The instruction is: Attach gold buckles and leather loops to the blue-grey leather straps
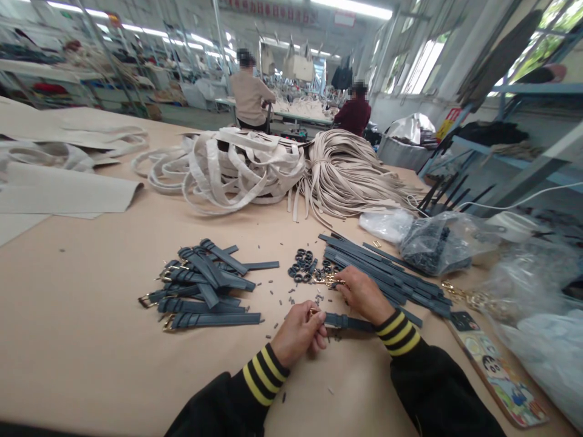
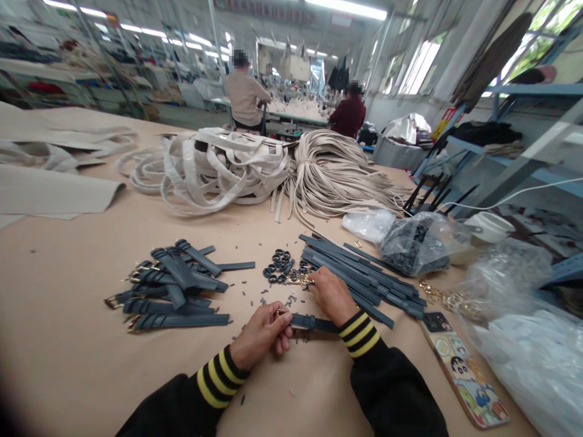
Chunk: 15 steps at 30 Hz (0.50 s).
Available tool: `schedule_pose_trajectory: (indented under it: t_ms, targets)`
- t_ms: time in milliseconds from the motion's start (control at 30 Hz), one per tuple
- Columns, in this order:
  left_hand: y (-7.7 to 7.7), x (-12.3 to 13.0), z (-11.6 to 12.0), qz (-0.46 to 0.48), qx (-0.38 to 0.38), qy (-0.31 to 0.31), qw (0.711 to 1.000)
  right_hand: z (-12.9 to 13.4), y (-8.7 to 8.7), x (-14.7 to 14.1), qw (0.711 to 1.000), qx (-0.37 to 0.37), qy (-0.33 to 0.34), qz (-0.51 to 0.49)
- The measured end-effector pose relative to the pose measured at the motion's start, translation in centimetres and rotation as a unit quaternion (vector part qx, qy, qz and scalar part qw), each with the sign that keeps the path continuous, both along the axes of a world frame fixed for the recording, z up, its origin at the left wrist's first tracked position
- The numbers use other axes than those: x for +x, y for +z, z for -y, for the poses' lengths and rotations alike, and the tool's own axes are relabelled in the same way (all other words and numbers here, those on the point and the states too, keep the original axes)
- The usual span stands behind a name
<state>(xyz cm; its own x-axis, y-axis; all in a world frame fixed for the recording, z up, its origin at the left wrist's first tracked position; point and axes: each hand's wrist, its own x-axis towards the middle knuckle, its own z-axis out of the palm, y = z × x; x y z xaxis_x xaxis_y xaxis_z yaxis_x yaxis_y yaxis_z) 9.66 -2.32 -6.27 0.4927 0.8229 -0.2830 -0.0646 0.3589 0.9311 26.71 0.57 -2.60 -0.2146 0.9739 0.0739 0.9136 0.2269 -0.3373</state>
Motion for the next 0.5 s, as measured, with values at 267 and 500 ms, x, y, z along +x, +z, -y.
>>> schedule_pose_trajectory:
  t_ms: [267,500]
  targets:
    - [0.5,0.0,0.0,0.008,-0.023,0.034,0.999,0.4,0.0,-0.8,0.999,-0.004,-0.042,0.025]
    - [0.4,-0.1,0.1,0.022,-0.01,0.058,0.998,5.6,1.1,-0.9,0.955,-0.104,-0.072,-0.268]
